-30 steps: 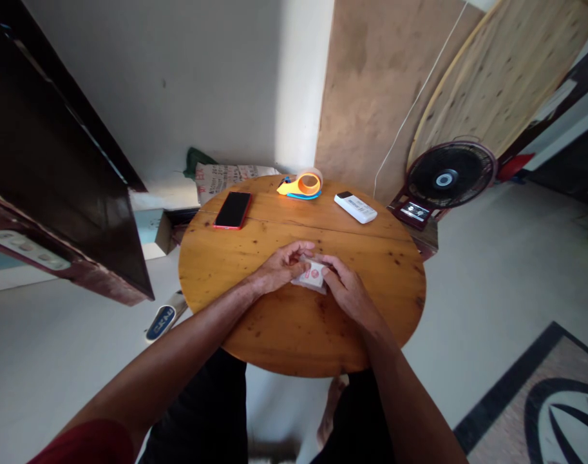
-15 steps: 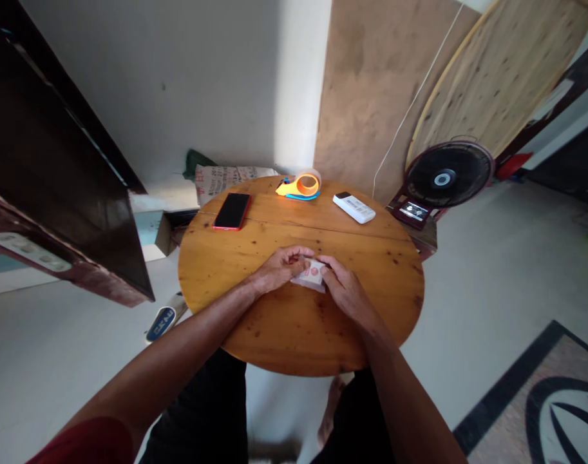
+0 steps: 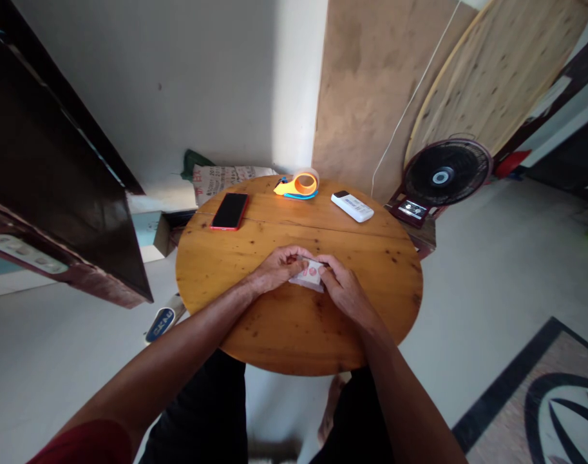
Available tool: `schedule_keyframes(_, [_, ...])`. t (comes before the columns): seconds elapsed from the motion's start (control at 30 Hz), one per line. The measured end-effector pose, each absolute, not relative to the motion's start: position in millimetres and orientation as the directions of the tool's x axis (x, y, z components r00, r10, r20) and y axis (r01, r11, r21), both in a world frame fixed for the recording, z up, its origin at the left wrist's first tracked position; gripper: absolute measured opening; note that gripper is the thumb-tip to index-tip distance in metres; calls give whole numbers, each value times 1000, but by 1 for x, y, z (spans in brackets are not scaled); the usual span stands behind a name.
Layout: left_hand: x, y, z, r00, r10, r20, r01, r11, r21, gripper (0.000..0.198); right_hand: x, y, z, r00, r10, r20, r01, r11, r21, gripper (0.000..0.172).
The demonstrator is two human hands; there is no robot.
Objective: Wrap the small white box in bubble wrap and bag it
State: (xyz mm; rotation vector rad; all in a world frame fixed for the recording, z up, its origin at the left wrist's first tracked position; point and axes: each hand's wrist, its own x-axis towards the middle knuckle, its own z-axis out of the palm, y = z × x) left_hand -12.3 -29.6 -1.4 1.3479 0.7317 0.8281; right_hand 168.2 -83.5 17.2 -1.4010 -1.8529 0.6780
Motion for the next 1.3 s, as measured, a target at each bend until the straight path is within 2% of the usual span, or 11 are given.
schedule_keyframes(1.3, [-13,-27,-3,526,849,50,-28,-42,999,30,167,-82,9,-180,902,392,561,421,-712,26])
